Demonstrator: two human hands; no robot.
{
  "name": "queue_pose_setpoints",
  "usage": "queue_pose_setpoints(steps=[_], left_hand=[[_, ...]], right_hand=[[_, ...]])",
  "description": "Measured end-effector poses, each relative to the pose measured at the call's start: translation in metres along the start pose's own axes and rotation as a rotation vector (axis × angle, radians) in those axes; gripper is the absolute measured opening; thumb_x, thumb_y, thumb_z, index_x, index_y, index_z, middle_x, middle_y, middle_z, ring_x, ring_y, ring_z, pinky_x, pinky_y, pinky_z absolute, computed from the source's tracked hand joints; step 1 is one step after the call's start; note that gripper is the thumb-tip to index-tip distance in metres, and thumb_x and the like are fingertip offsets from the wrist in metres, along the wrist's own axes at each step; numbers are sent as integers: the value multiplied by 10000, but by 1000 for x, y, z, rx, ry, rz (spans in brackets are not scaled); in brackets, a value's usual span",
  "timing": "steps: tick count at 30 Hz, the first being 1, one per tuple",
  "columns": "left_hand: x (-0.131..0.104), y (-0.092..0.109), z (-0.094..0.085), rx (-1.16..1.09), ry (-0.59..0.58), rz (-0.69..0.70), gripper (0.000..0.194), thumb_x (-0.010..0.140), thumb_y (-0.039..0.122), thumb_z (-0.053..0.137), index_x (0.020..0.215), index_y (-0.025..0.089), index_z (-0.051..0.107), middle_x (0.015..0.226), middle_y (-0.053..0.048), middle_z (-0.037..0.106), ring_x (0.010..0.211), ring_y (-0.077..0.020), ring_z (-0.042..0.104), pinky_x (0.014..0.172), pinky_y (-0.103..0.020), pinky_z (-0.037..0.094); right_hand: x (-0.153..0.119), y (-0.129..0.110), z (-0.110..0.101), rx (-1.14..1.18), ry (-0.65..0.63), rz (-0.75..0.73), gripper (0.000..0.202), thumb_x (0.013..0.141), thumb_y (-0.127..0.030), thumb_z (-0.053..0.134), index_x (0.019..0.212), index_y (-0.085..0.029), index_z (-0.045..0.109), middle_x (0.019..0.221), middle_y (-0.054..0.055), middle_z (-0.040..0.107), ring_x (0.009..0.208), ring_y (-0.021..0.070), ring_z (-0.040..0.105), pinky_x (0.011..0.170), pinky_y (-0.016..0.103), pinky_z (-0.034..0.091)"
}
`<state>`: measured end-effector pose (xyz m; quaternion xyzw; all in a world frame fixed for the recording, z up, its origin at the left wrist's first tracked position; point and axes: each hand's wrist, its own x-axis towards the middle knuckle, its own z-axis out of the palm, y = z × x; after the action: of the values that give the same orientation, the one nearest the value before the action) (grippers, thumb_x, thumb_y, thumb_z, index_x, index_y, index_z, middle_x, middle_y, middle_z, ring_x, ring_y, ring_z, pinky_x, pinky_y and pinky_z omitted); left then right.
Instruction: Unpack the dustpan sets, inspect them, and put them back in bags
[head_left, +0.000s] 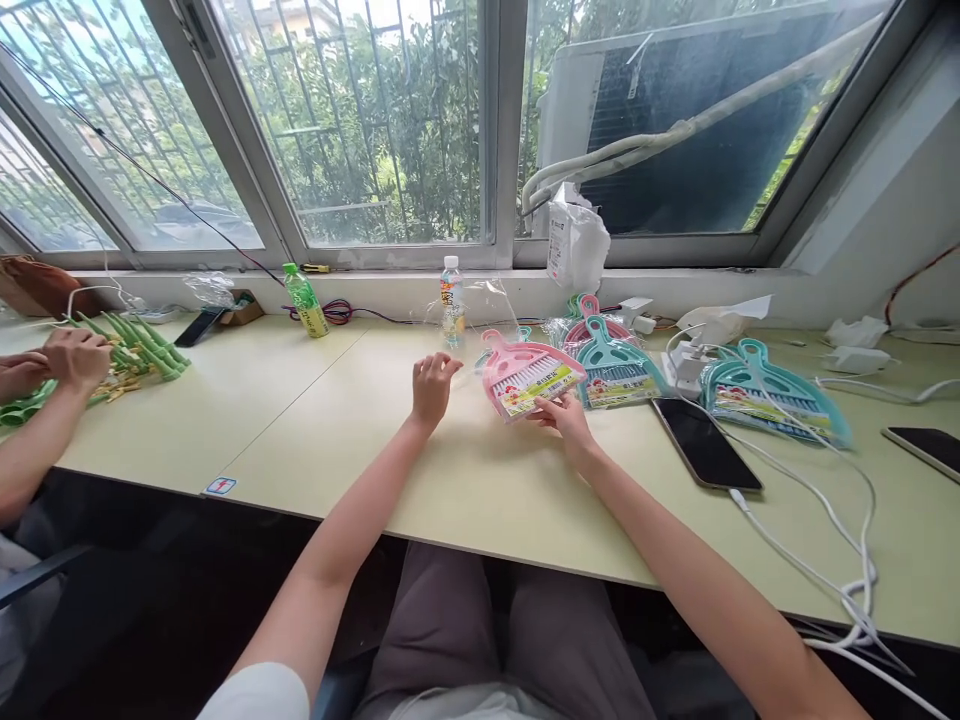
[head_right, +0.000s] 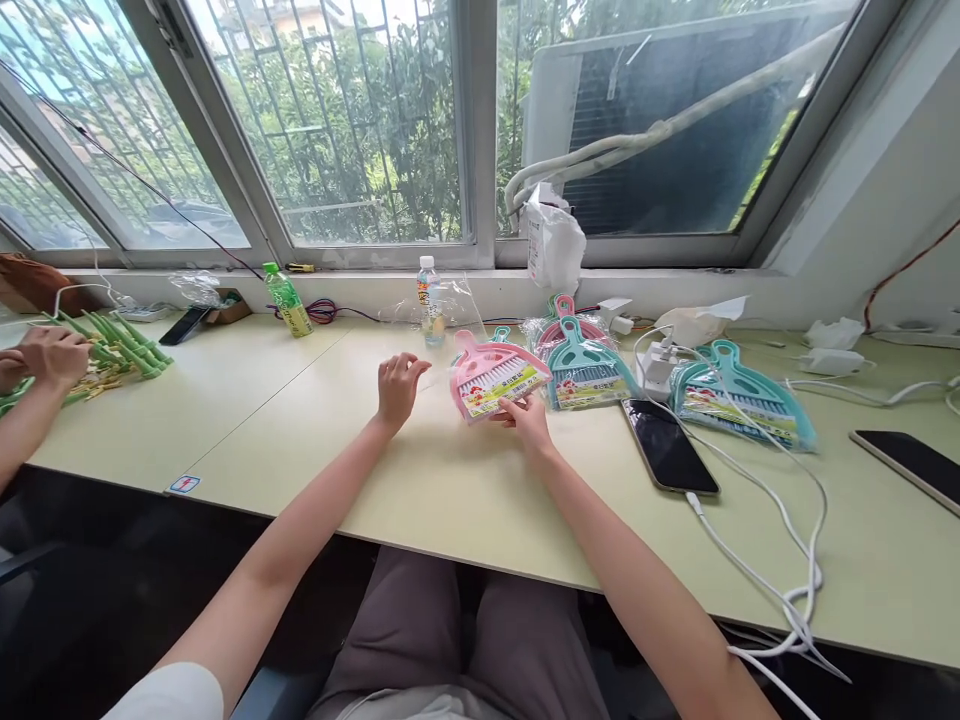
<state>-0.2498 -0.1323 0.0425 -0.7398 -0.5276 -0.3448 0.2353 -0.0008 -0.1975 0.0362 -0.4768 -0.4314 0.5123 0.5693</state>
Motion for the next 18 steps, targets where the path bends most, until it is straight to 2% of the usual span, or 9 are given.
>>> queue_pose_setpoints(steps=[4,8,12,14,18], left_hand=[[2,-6,5,-15,-8,-45,245,960,216,472,1027,248,706,981,-87,657,927,-221,594,874,-379,399],[3,-8,5,13,-19,-91,312,963,180,448,1172,242,671,1012,-98,652,953,-228,594,866,-377,405],[4,-13,3,3,-41,-142,327,976,199,425,1194,231,667,1011,-101,640,922,-212,598,855,-362,421],[5,-15,2,-33,-37,-101,324,980,212,424,1189,240,671,1004,-90,640,893,-196,602,865,-350,426],[3,-11,5,-140,-45,67,287,962,195,477,1155,246,683,1002,-69,660,920,-180,616,892,-329,432]], right_hand=[[-1,1,3,-13,-38,27,274,709,-253,716,936,-172,584,909,73,735,630,162,710,492,197,491],[-8,3,10,-63,-158,60,289,711,-263,725,953,-173,593,854,61,740,597,155,691,495,210,502],[-13,1,13,-92,-243,55,317,723,-285,724,996,-171,610,856,61,744,620,163,697,522,220,524],[-13,0,13,-83,-224,58,315,717,-275,727,991,-172,611,854,61,745,626,167,701,517,218,525],[-6,4,9,-39,-148,72,287,702,-249,730,949,-174,604,802,48,735,589,153,687,487,207,514]])
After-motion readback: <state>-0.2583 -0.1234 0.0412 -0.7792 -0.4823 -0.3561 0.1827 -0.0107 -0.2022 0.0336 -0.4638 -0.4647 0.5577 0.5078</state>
